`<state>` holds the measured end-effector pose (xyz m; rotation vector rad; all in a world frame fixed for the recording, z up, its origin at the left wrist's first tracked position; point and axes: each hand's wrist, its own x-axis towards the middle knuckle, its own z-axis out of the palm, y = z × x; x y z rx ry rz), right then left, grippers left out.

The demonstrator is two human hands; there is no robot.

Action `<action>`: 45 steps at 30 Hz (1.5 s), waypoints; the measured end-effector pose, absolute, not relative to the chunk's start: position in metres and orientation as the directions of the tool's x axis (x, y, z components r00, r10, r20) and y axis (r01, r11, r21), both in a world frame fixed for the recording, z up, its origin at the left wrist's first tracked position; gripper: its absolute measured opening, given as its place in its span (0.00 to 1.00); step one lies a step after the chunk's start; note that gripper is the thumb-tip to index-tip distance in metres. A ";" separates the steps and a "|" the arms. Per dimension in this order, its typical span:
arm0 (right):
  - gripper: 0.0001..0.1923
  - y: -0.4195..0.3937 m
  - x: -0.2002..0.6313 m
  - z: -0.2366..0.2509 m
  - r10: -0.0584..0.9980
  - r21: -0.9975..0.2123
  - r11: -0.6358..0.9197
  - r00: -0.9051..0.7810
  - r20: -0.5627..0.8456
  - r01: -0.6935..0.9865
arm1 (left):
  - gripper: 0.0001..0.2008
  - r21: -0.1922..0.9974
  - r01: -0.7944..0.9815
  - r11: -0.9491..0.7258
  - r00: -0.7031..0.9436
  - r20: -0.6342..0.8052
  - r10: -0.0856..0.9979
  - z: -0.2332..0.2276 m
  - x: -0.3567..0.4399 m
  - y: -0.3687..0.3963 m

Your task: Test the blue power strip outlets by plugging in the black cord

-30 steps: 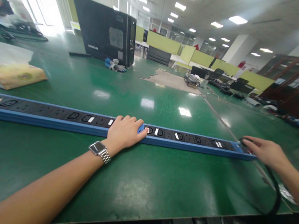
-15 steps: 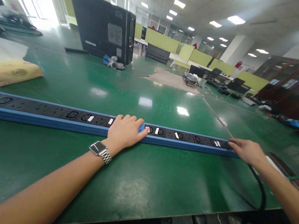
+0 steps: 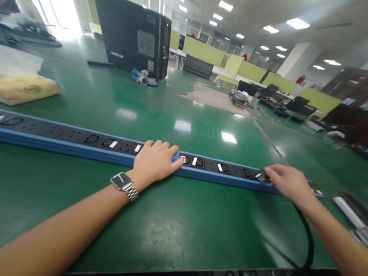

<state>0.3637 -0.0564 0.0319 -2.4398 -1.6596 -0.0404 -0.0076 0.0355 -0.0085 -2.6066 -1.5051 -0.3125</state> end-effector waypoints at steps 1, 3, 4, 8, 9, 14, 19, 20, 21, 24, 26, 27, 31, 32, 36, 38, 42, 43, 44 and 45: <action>0.20 -0.056 0.365 0.028 0.908 -0.072 -0.367 0.374 0.189 0.928 | 0.27 0.014 0.866 -0.500 0.482 0.241 0.842 -0.009 -0.008 0.035; 0.20 -0.057 0.370 0.024 0.904 0.007 -0.362 0.349 0.248 0.932 | 0.27 0.036 0.867 -0.497 0.473 0.257 0.843 -0.010 -0.008 0.035; 0.19 -0.058 0.372 0.024 0.909 0.007 -0.347 0.335 0.249 0.938 | 0.27 0.046 0.867 -0.496 0.469 0.260 0.844 -0.010 -0.008 0.035; 0.18 -0.057 0.369 0.024 0.892 -0.059 -0.335 0.337 0.301 0.940 | 0.27 0.044 0.860 -0.508 0.481 0.263 0.837 -0.011 -0.009 0.035; 0.18 -0.056 0.367 0.023 0.889 -0.051 -0.342 0.340 0.305 0.938 | 0.27 0.037 0.858 -0.513 0.486 0.268 0.832 -0.011 -0.009 0.036; 0.17 -0.051 0.362 0.015 0.941 0.027 -0.283 0.272 0.200 0.959 | 0.27 0.024 0.860 -0.509 0.481 0.294 0.826 -0.013 -0.009 0.036; 0.15 -0.050 0.339 0.050 0.914 0.053 -0.350 0.328 0.240 0.935 | 0.27 0.013 0.860 -0.510 0.480 0.317 0.818 -0.014 -0.009 0.035; 0.16 -0.049 0.325 0.060 0.890 0.009 -0.373 0.355 0.287 0.928 | 0.27 0.015 0.859 -0.512 0.481 0.319 0.817 -0.014 -0.009 0.035; 0.16 -0.047 0.309 0.067 0.863 -0.054 -0.383 0.378 0.334 0.922 | 0.27 0.017 0.857 -0.515 0.483 0.321 0.815 -0.013 -0.009 0.035; 0.15 -0.035 0.256 0.071 0.959 -0.230 -0.228 0.259 0.112 0.946 | 0.26 0.027 0.856 -0.517 0.479 0.335 0.811 -0.013 -0.010 0.035; 0.13 -0.024 0.229 0.058 0.979 -0.271 -0.191 0.203 0.014 0.943 | 0.26 0.034 0.855 -0.518 0.478 0.338 0.811 -0.014 -0.011 0.035; 0.13 -0.018 0.221 0.051 0.977 -0.272 -0.200 0.211 0.014 0.941 | 0.26 0.038 0.852 -0.521 0.480 0.337 0.810 -0.014 -0.011 0.034; 0.13 -0.005 0.215 0.037 0.973 -0.158 -0.192 0.209 0.098 0.969 | 0.26 0.044 0.850 -0.525 0.479 0.351 0.805 -0.017 -0.011 0.035; 0.13 -0.005 0.216 0.037 0.978 -0.121 -0.173 0.186 0.097 0.977 | 0.25 0.047 0.851 -0.523 0.475 0.353 0.806 -0.018 -0.011 0.036; 0.13 -0.008 0.204 0.043 0.985 -0.045 -0.159 0.162 0.060 0.986 | 0.23 0.079 0.855 -0.512 0.456 0.354 0.816 -0.015 -0.009 0.036; 0.15 -0.010 0.193 0.042 0.978 0.016 -0.192 0.190 0.091 0.981 | 0.21 0.131 0.853 -0.505 0.416 0.413 0.810 -0.008 -0.005 0.030; 0.16 -0.011 0.189 0.037 0.979 0.026 -0.197 0.195 0.051 0.980 | 0.14 0.511 0.666 -0.544 0.420 0.346 0.839 0.003 0.016 0.000; 0.17 -0.010 0.194 0.038 0.985 -0.002 -0.172 0.172 0.023 0.985 | 0.15 0.691 0.554 -0.463 0.450 0.219 0.866 0.003 0.026 -0.009; 0.19 -0.009 0.200 0.039 0.990 -0.040 -0.142 0.141 -0.010 0.989 | 0.17 0.864 0.412 -0.288 0.494 0.053 0.868 0.003 0.038 -0.017; 0.22 -0.007 0.209 0.041 0.993 -0.080 -0.115 0.113 -0.033 0.990 | 0.20 0.967 0.254 -0.029 0.547 -0.119 0.829 0.002 0.052 -0.025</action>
